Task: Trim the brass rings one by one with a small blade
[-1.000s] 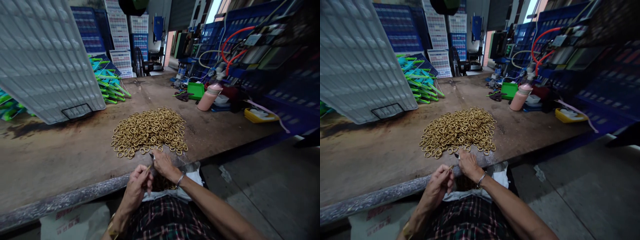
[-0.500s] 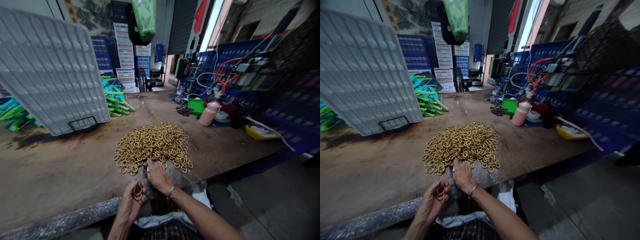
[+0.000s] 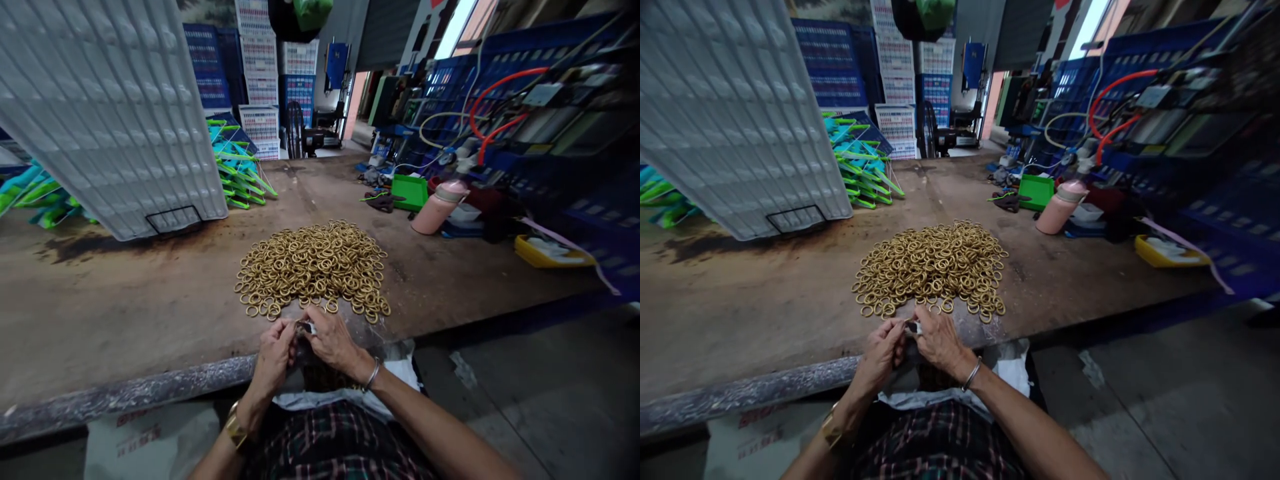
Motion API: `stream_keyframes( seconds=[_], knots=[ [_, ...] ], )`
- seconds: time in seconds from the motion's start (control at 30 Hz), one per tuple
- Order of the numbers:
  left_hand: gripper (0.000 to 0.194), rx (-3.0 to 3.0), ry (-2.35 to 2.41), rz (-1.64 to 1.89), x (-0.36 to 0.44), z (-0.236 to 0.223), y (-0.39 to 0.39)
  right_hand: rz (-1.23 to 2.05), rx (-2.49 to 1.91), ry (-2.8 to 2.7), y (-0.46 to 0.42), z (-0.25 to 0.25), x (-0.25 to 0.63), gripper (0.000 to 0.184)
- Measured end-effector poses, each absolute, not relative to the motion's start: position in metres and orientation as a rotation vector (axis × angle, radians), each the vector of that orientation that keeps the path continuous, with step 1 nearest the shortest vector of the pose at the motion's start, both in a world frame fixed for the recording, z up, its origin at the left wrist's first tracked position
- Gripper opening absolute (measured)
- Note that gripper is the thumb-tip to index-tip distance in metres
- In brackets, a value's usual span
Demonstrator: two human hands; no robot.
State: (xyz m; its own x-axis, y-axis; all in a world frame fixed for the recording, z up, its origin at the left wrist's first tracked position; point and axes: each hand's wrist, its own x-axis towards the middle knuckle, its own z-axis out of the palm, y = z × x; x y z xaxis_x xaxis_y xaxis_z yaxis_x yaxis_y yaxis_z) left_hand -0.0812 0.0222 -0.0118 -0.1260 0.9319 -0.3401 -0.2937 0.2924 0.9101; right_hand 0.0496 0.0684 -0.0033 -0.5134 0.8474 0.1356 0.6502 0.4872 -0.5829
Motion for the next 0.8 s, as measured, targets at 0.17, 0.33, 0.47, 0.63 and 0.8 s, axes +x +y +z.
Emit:
stream_keyframes(
  seconds=[0.17, 0.33, 0.47, 0.63, 0.8],
  knots=[
    [0.035, 0.753, 1.351, 1.175, -0.077, -0.006, 0.019, 0.999, -1.204, -2.020, 0.068, 0.000, 0.049, 0.018],
    [0.033, 0.880, 1.376, 1.163, -0.072, -0.002, 0.017, 1.151, -1.214, -1.930, 0.071, -0.001, 0.048, 0.021],
    [0.032, 0.776, 1.212, 1.086, -0.073, -0.005, 0.016, 1.266, -1.213, -1.840, 0.071, -0.005, 0.050, 0.020],
    [0.029, 0.704, 1.047, 1.117, -0.072, -0.002, 0.015, 1.371, -1.162, -1.776, 0.071, -0.006, 0.051, 0.022],
    [0.029, 0.689, 1.098, 1.127, -0.070, 0.000, 0.016, 1.289, -1.216, -1.798, 0.072, -0.004, 0.054, 0.023]
  ],
)
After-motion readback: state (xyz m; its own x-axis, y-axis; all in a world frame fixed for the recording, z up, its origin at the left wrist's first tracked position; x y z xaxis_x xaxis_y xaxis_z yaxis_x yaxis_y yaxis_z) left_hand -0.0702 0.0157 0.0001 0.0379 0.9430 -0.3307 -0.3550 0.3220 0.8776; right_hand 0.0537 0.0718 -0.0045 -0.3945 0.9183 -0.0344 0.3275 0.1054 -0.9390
